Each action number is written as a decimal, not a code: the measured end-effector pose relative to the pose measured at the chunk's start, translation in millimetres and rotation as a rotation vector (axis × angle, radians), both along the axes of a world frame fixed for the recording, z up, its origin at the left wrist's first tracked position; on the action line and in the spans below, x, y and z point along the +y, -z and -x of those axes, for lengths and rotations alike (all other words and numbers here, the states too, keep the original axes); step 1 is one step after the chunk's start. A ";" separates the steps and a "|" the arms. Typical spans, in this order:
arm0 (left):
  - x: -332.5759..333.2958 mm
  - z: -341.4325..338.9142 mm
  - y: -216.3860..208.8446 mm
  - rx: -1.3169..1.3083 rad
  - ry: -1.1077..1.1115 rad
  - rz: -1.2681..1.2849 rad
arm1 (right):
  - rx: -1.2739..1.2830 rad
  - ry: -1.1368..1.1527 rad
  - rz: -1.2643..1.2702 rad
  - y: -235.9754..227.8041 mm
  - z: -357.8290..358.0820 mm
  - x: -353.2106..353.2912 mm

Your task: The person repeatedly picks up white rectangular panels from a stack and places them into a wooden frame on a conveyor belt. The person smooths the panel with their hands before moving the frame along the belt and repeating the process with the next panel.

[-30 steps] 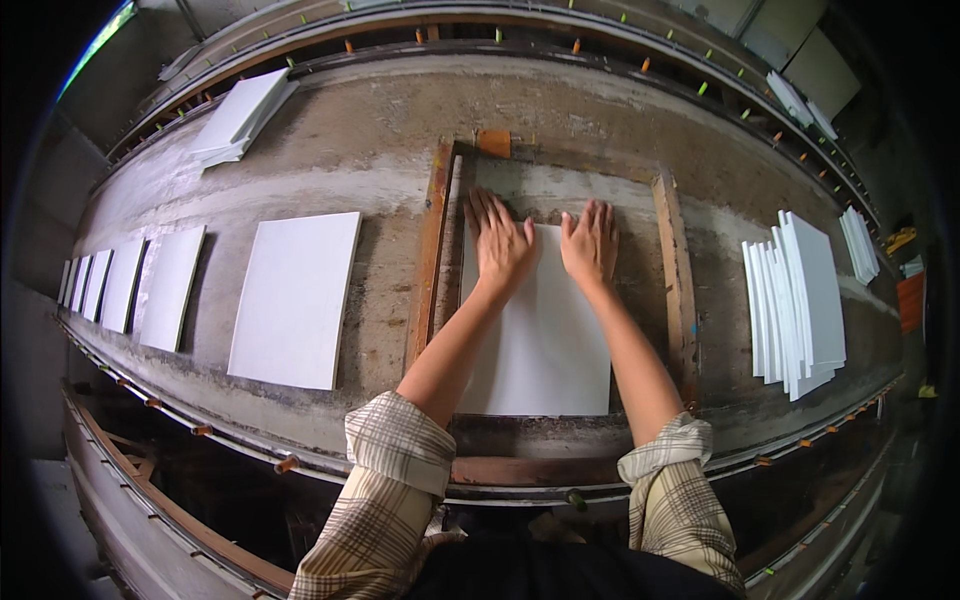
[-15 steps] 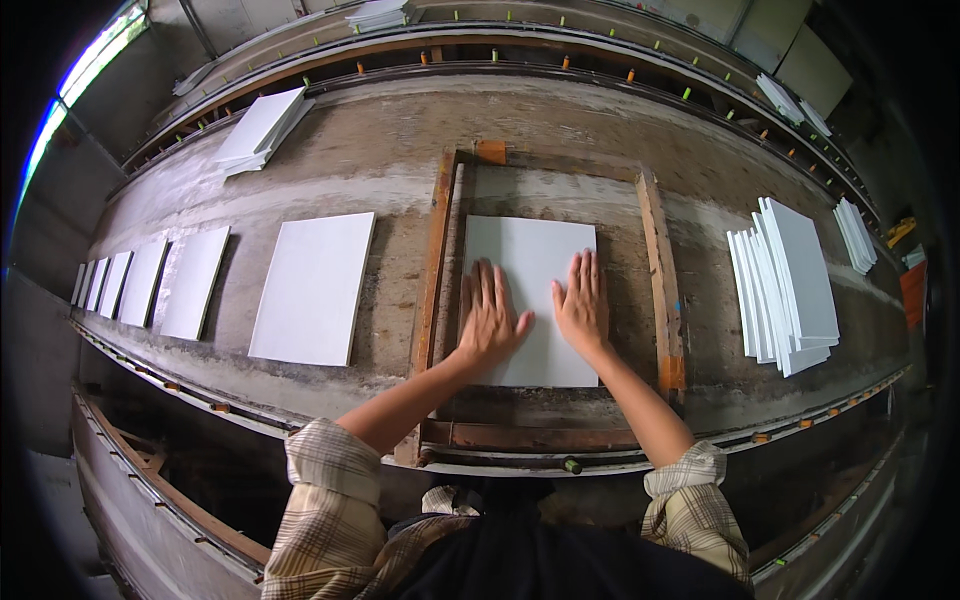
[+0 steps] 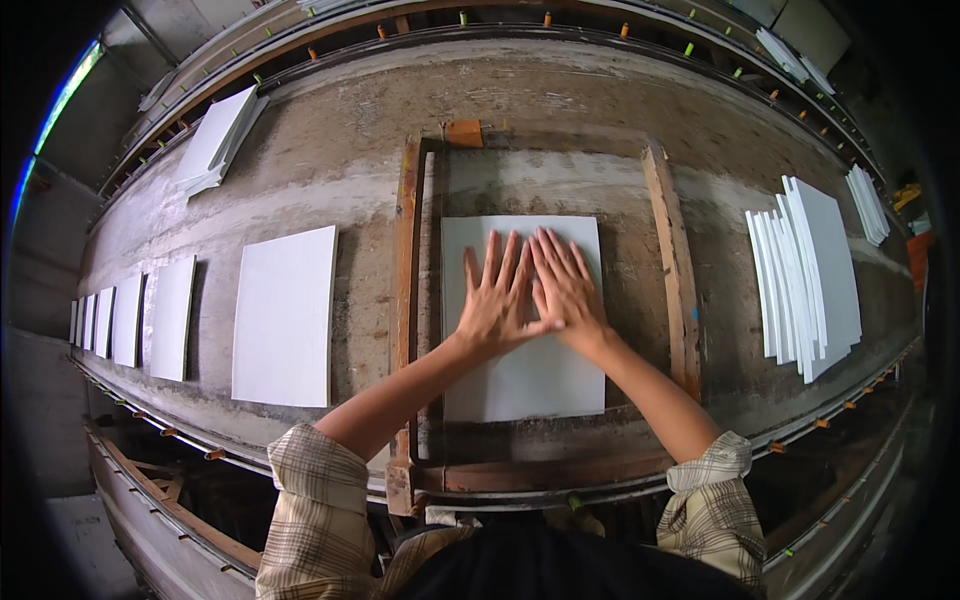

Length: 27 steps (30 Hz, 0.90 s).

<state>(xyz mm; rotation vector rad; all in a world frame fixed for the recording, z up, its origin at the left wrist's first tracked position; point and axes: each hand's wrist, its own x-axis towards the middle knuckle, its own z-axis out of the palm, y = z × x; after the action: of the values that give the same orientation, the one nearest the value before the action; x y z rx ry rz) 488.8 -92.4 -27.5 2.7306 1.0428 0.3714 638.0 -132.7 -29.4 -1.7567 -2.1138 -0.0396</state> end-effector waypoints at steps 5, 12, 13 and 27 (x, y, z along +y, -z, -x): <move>48.9 -34.2 -1.3 -0.065 -0.177 0.028 | -0.076 0.177 -0.036 17.0 -13.2 72.4; 30.4 -18.2 5.7 -0.093 -0.277 -0.030 | -0.096 0.357 -0.147 16.9 -1.9 52.7; 18.7 -9.0 7.3 -0.060 -0.257 -0.031 | -0.067 0.337 -0.158 16.6 -0.4 38.2; -95.2 60.5 -3.4 0.058 0.134 -0.068 | -0.176 -0.159 0.112 -14.4 4.5 -118.8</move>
<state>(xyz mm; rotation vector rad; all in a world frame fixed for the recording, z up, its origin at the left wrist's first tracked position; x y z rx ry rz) 428.3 -187.7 -24.1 2.8687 0.8689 0.3128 633.5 -251.5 -15.0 -1.6953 -2.4198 -0.0336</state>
